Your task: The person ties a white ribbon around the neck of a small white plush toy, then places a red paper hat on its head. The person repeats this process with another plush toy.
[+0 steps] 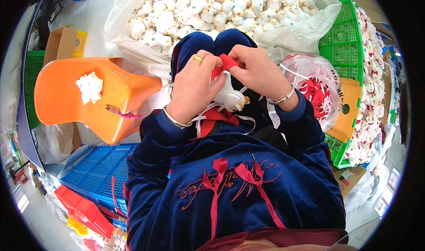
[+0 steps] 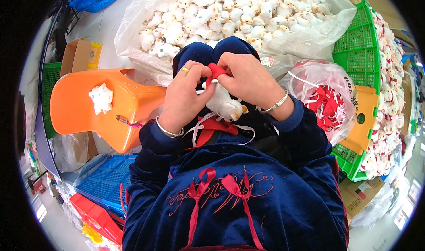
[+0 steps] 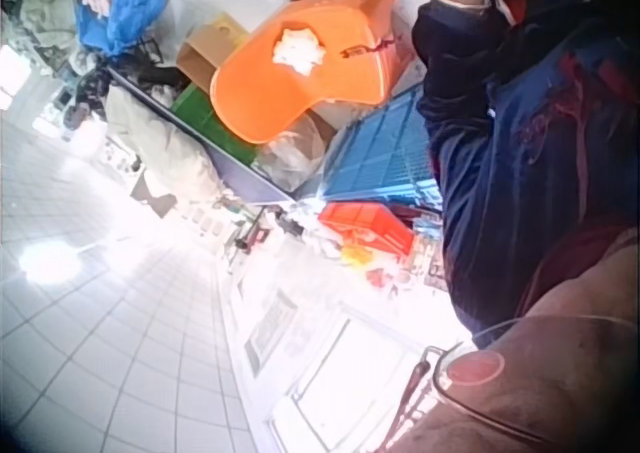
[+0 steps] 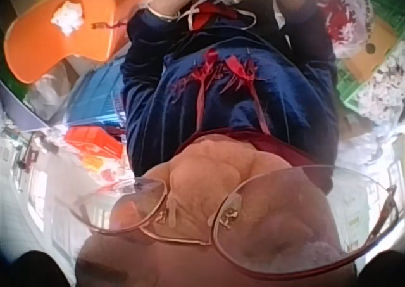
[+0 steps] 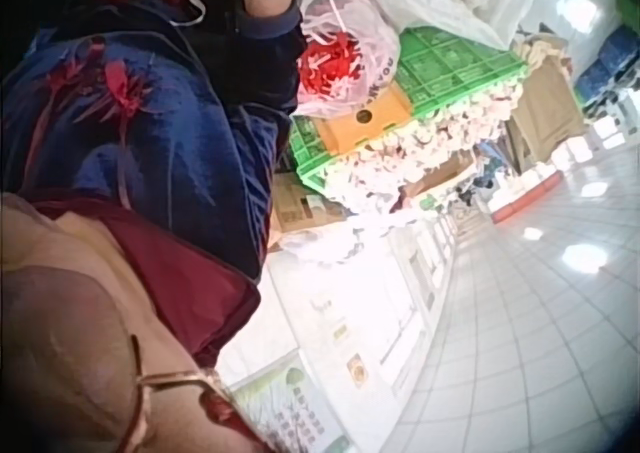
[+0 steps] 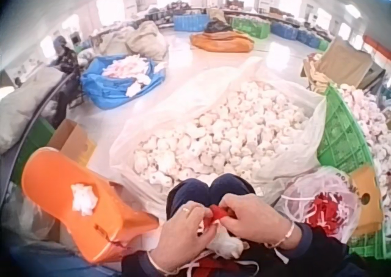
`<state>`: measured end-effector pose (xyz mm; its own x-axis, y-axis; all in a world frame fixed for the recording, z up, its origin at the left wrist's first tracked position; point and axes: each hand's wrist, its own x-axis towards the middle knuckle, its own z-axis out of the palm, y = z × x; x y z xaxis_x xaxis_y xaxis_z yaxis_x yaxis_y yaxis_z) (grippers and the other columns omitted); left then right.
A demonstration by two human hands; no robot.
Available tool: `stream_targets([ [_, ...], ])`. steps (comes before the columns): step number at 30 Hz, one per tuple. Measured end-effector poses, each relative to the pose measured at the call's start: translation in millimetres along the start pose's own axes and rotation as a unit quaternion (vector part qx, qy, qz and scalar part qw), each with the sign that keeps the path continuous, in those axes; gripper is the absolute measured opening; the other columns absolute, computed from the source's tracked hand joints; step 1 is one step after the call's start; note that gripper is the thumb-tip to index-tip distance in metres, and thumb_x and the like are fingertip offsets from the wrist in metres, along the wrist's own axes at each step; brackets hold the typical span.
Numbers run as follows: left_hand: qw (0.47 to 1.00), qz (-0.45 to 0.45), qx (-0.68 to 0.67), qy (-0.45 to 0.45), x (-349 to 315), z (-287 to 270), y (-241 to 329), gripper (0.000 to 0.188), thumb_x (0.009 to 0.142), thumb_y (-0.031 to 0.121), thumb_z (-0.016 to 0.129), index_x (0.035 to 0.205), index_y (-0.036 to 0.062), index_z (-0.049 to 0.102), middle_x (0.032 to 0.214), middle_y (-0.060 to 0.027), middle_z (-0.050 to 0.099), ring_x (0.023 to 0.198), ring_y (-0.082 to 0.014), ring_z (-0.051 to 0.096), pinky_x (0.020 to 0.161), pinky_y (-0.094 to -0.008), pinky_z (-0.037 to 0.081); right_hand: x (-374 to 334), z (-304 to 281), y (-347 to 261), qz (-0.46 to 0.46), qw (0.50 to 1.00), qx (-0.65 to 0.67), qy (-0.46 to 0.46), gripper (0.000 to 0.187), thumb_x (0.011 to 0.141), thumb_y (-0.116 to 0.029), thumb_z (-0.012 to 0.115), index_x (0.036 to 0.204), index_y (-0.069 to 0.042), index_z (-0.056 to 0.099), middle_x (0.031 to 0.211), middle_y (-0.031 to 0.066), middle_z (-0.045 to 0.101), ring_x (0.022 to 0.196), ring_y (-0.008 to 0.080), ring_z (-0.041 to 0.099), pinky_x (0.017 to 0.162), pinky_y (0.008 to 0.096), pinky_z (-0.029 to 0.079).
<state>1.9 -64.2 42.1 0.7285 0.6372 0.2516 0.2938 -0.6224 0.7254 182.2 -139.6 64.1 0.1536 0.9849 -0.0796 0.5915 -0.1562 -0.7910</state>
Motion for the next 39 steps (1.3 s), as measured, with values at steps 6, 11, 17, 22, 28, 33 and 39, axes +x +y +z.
stream_targets([
  [6,0.989,-0.059,-0.129,-0.033,2.9,-0.7,-15.9,0.016,0.089,0.002,0.068,0.104,0.0017,0.067,0.092,-0.0085,0.070,0.084,-0.0172,0.067,0.076,-0.0277,0.052,-1.1,-9.6,3.3,0.040,0.999,0.018,0.002,0.026,0.085,-0.019,0.072,0.095,0.003,0.065,0.077,0.0166,0.067,0.067,0.0302,0.064,0.063,0.0380,0.050],
  [11,0.877,-0.321,-0.355,-0.041,1.8,-13.5,-50.3,0.016,0.098,0.011,0.063,0.110,0.0018,0.064,0.085,-0.0006,0.066,0.067,-0.0060,0.062,0.056,-0.0204,0.052,-23.4,-21.1,19.4,-0.010,0.992,-0.072,0.099,0.034,0.083,-0.026,0.079,0.098,0.000,0.062,0.091,0.0148,0.063,0.080,0.0274,0.063,0.070,0.0368,0.051],
  [17,0.804,-0.331,-0.490,0.059,0.0,-24.3,-74.9,0.017,0.101,0.016,0.060,0.113,0.0038,0.063,0.091,-0.0029,0.068,0.067,-0.0065,0.065,0.052,-0.0202,0.056,-79.7,5.6,12.7,0.045,0.990,-0.095,-0.095,0.060,0.075,-0.037,0.086,0.117,-0.003,0.060,0.113,0.0158,0.059,0.097,0.0379,0.065,0.081,0.0444,0.055],
  [22,0.861,-0.266,-0.418,0.115,13.1,-31.2,-60.4,0.017,0.102,0.019,0.063,0.105,0.0036,0.065,0.087,-0.0030,0.070,0.068,-0.0068,0.066,0.049,-0.0178,0.050,-85.9,43.2,29.0,0.030,0.998,-0.032,-0.042,0.052,0.082,-0.030,0.080,0.124,-0.007,0.059,0.122,0.0159,0.057,0.096,0.0387,0.066,0.080,0.0443,0.056],
  [28,0.957,-0.068,-0.167,0.229,15.3,-19.7,-33.8,0.011,0.090,0.005,0.075,0.096,0.0056,0.066,0.076,0.0010,0.064,0.064,-0.0046,0.059,0.058,-0.0222,0.046,-83.6,42.4,33.6,-0.049,0.999,-0.014,0.000,0.024,0.085,-0.010,0.073,0.104,-0.008,0.059,0.122,0.0124,0.060,0.086,0.0364,0.067,0.072,0.0416,0.056],
  [33,0.994,0.076,0.052,0.057,8.9,1.3,-22.4,0.011,0.085,0.012,0.075,0.091,0.0110,0.066,0.078,-0.0062,0.060,0.066,-0.0264,0.064,0.057,-0.0369,0.049,-82.4,37.9,34.8,-0.094,0.995,-0.032,0.014,0.019,0.081,-0.004,0.073,0.095,-0.006,0.060,0.113,0.0119,0.060,0.083,0.0335,0.066,0.071,0.0393,0.054],
  [39,0.978,0.160,0.108,-0.076,-4.8,19.2,-18.8,0.014,0.080,0.008,0.072,0.092,0.0112,0.067,0.086,-0.0035,0.060,0.084,-0.0259,0.059,0.075,-0.0389,0.046,-73.5,26.9,28.5,-0.146,0.987,-0.011,0.064,0.022,0.077,0.007,0.073,0.092,-0.003,0.061,0.094,0.0126,0.061,0.080,0.0299,0.064,0.068,0.0350,0.052],
])
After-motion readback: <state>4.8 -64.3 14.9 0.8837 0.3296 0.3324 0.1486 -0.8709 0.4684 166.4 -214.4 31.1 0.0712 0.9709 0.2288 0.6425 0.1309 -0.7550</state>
